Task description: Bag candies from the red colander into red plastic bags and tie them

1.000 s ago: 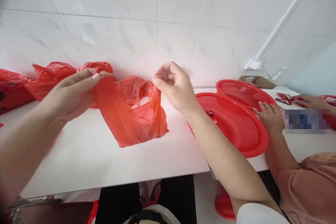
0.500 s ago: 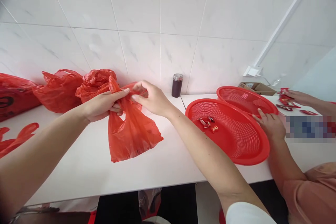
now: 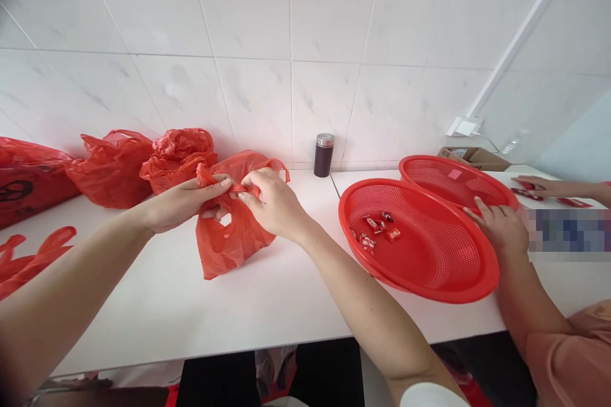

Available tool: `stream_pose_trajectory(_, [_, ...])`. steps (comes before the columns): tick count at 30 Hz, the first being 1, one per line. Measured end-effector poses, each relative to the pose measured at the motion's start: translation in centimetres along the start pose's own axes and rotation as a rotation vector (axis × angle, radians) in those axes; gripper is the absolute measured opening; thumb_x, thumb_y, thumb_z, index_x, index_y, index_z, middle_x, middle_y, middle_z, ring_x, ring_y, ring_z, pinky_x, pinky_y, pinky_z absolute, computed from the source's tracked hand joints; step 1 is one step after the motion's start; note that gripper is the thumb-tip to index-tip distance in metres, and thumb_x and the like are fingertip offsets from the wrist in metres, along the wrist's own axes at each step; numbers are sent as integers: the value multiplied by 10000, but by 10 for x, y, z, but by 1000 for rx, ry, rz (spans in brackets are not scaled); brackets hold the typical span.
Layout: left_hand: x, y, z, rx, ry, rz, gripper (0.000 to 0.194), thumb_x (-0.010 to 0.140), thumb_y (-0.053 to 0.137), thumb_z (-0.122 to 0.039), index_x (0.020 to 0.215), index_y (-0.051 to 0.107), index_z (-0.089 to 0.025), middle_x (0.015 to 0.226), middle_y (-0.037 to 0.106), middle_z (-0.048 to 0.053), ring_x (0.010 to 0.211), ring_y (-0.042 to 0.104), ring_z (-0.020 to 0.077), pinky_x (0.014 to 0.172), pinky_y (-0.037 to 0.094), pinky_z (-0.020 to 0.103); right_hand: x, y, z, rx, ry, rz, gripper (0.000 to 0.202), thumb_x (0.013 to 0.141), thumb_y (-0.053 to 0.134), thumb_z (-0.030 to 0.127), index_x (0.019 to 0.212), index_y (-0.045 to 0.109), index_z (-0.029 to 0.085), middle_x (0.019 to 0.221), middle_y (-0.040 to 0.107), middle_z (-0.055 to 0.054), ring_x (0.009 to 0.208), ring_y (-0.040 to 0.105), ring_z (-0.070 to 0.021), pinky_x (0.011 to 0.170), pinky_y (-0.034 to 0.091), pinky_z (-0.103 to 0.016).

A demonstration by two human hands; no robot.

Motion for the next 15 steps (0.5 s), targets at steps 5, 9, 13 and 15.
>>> stream_pose_trajectory(5, [-4, -4, -4, 142, 123, 111, 314, 925, 508, -429, 772, 690, -223, 801, 659, 43, 723, 595, 165, 751, 509, 335, -20, -5, 17, 143, -69, 185, 140, 842, 675, 357, 844, 597, 241, 1467, 391, -43, 1403, 326, -248, 1085, 348, -436])
stream_pose_trajectory(9, [-4, 3, -5, 431, 146, 85, 153, 818, 580, -252, 874, 722, -256, 800, 686, 8, 803, 645, 196, 730, 502, 314, -19, 7, -3, 376, 106, 83, 259, 894, 569, 510, 990, 554, 270, 1255, 579, -48, 1256, 497, -206, 1027, 412, -400])
stream_pose_trajectory(13, [-1, 22, 3, 760, 235, -159, 244, 688, 460, -61, 773, 617, -227, 715, 623, -10, 668, 594, 163, 557, 429, 252, -15, 27, -34, 403, 301, -32, 318, 949, 443, 537, 1104, 549, 280, 994, 637, -5, 944, 612, -164, 905, 482, -360])
stream_pose_trajectory(15, [0, 29, 8, 903, 379, -350, 289, 664, 416, -23, 807, 579, -214, 857, 645, 25, 744, 603, 172, 580, 433, 257, -17, 31, -38, 458, 276, -25, 308, 948, 473, 496, 1168, 555, 297, 1055, 632, -4, 966, 604, -158, 909, 479, -345])
Point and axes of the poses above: each hand's wrist, its own x-axis towards the middle knuckle, its own y-axis out of the palm, z = x × y, the point moved 2 cm from there along x, towards the middle knuckle
